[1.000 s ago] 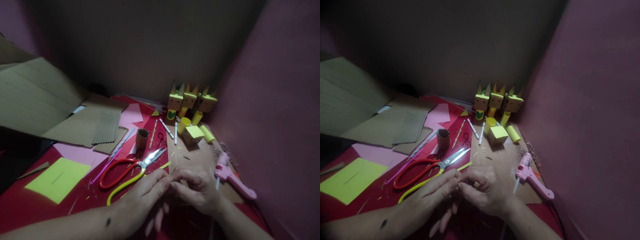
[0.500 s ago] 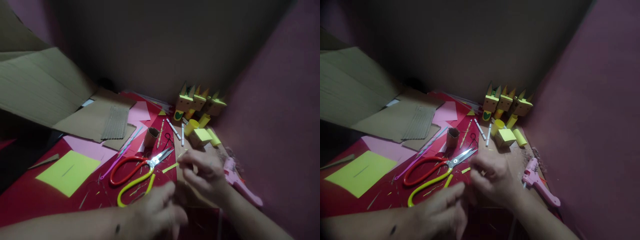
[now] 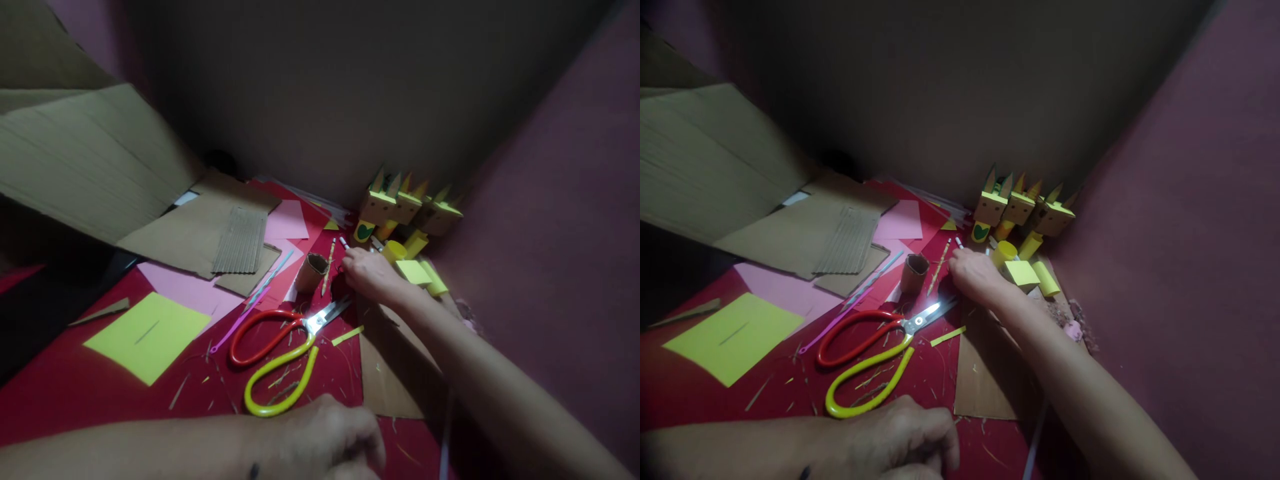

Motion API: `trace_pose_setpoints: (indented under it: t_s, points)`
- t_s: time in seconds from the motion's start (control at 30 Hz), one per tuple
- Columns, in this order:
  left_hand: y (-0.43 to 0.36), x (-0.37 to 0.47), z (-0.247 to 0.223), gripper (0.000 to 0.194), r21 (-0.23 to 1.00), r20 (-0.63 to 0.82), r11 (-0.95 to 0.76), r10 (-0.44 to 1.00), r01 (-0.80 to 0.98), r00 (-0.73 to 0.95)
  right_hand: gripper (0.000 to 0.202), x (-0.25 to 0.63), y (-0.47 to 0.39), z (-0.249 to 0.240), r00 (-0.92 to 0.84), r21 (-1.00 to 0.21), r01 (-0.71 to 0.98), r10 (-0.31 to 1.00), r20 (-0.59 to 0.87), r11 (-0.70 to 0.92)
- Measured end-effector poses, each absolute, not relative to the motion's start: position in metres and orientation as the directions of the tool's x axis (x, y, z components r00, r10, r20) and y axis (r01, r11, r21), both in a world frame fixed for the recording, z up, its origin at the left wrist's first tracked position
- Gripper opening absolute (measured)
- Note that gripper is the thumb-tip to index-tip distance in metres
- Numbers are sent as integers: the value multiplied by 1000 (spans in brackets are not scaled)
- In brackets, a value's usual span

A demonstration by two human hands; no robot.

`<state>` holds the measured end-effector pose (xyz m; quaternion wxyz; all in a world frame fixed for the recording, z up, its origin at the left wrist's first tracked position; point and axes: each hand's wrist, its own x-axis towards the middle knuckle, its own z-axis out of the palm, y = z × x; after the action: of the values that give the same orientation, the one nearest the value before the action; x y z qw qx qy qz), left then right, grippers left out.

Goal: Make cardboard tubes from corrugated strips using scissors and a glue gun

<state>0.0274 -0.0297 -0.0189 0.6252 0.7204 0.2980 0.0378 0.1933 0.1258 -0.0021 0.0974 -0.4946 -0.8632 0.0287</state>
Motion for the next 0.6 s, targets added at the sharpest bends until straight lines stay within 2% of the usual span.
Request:
trace_pose_setpoints:
  t_s: [0.13, 0.3, 0.4, 0.5, 0.6]
  points:
    - [-28, 29, -20, 15, 916, -330, -34, 498, 399, 802, 8, 209, 138, 17, -273, -359, 857, 917, 291, 369]
    - [-28, 30, -28, 13, 928, -312, -17, 510, 373, 801, 12, 216, 151, 47, -134, -640, 703, 941, 310, 311]
    - [-29, 32, -33, 12, 933, -289, -32, 529, 359, 798, 14, 205, 159, 64, -96, -767, 556, 942, 323, 320]
    - [-28, 33, -35, 10, 941, -270, -36, 519, 336, 811, 18, 186, 171, 81, -2, -911, 298, 954, 299, 286]
    - [-26, 34, -38, 12, 945, -276, -19, 492, 328, 825, 21, 159, 185, 96, 15, -925, 192, 941, 338, 329]
